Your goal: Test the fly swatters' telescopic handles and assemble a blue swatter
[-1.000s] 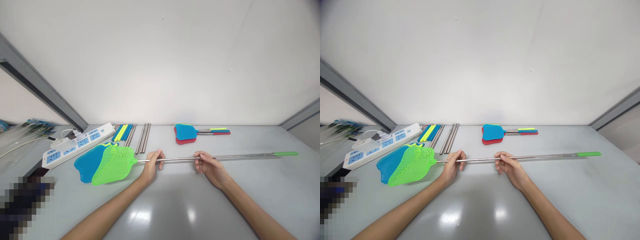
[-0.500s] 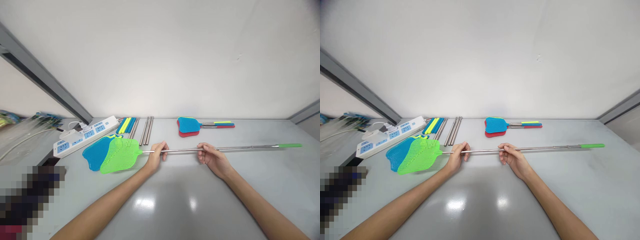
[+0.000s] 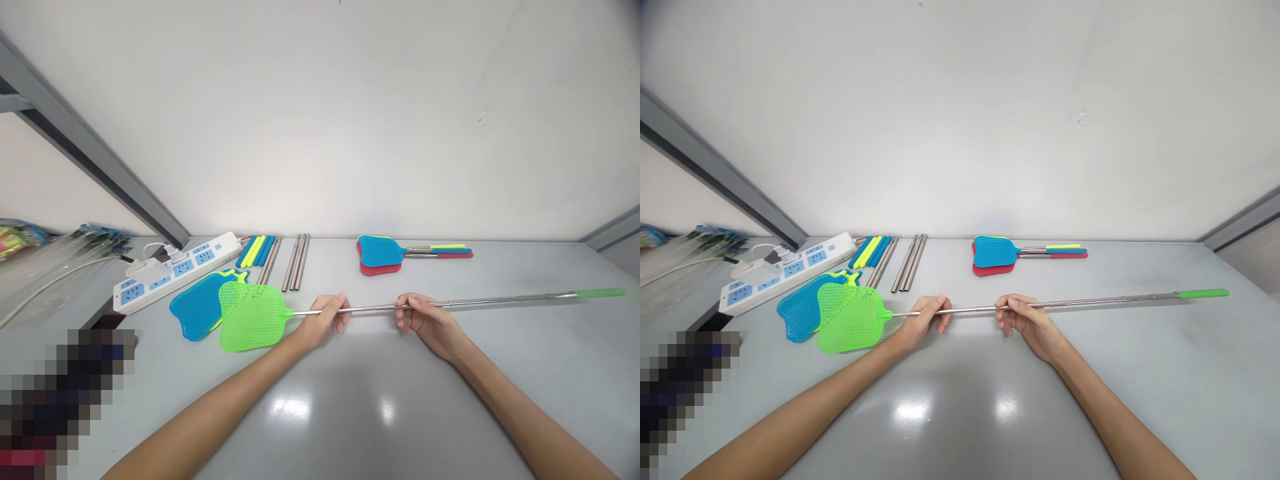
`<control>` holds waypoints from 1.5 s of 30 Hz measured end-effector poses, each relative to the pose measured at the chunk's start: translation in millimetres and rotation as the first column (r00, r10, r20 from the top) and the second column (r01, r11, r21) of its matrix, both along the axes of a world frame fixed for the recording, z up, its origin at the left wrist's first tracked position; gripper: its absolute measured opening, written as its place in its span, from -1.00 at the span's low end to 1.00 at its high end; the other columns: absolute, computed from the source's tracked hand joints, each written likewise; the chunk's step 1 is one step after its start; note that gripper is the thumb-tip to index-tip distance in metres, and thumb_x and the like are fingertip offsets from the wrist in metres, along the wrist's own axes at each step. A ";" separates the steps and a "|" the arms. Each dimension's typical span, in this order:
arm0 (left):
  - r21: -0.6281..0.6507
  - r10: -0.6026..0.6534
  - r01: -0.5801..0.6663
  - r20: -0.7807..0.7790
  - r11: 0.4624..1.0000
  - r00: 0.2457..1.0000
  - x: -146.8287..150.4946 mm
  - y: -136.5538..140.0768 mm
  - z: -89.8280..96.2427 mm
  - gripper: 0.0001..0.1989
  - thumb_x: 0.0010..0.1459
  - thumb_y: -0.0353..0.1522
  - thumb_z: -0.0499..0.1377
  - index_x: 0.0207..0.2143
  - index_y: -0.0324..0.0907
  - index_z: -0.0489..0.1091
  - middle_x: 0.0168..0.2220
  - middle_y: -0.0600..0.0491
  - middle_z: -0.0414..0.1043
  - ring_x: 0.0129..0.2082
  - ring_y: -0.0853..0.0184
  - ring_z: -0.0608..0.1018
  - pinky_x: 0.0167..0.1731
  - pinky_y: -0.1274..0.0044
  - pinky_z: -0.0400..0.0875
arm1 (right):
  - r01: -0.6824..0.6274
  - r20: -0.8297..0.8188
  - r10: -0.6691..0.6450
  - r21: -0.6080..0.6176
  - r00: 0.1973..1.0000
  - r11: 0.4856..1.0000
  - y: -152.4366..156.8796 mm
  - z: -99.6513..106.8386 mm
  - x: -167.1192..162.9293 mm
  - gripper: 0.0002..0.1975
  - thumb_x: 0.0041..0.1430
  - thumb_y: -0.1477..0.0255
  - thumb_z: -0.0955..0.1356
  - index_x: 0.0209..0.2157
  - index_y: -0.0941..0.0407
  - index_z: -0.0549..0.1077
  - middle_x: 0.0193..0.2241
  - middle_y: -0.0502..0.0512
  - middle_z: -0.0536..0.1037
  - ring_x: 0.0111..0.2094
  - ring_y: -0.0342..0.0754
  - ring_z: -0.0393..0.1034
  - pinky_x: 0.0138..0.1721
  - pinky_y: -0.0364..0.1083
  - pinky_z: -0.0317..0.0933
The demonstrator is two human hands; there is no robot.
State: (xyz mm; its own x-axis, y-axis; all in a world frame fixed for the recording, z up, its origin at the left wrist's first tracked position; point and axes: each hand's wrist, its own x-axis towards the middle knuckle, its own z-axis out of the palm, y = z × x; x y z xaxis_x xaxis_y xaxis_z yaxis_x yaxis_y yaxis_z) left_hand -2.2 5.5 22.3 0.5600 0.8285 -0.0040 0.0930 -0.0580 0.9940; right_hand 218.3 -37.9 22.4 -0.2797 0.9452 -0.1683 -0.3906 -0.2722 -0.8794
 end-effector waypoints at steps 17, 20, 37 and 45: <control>-0.090 0.007 -0.008 -0.009 0.996 1.000 4.7 -10.9 -0.2 -0.54 0.14 -0.29 -0.20 -0.77 -0.22 0.14 -0.83 0.16 0.07 -0.72 0.48 0.21 -0.59 0.62 0.12 | -0.001 0.096 -0.002 0.030 0.995 1.000 -6.8 1.9 -15.3 -0.78 0.04 0.39 0.28 -0.30 0.17 0.46 -0.57 0.06 0.38 -0.52 -0.14 0.26 -0.55 -0.14 0.10; -0.167 -0.006 0.008 0.015 0.986 1.000 7.0 -13.4 -2.1 -0.56 0.12 -0.29 -0.19 -0.77 -0.21 0.11 -0.84 0.16 0.05 -0.74 0.47 0.19 -0.63 0.60 0.11 | -0.022 0.127 0.019 0.023 0.992 0.999 -7.6 0.9 -21.1 -0.75 0.04 0.38 0.28 -0.23 0.16 0.43 -0.52 0.08 0.41 -0.51 -0.14 0.27 -0.54 -0.14 0.11; -0.298 0.040 0.021 0.197 0.954 0.980 8.1 -17.0 -8.1 -0.55 0.10 -0.23 -0.16 -0.79 -0.20 0.09 -0.86 0.17 0.00 -0.78 0.48 0.17 -0.68 0.60 0.10 | 0.002 0.078 -0.004 0.031 0.997 1.000 -0.8 4.4 -44.9 -0.74 0.05 0.35 0.27 -0.61 0.12 0.14 -0.74 -0.05 0.32 -0.65 -0.18 0.17 -0.59 -0.18 0.04; -0.297 0.154 -0.049 0.342 0.954 0.927 7.8 -18.0 -14.0 -0.56 0.09 -0.24 -0.14 -0.78 -0.21 0.11 -0.85 0.17 0.03 -0.79 0.50 0.17 -0.69 0.60 0.09 | 0.046 0.009 -0.046 0.062 0.999 0.997 6.6 -0.3 -67.3 -0.56 0.13 0.28 0.13 -0.73 0.17 0.28 -0.86 -0.04 0.22 -0.75 -0.18 0.14 -0.61 -0.15 0.04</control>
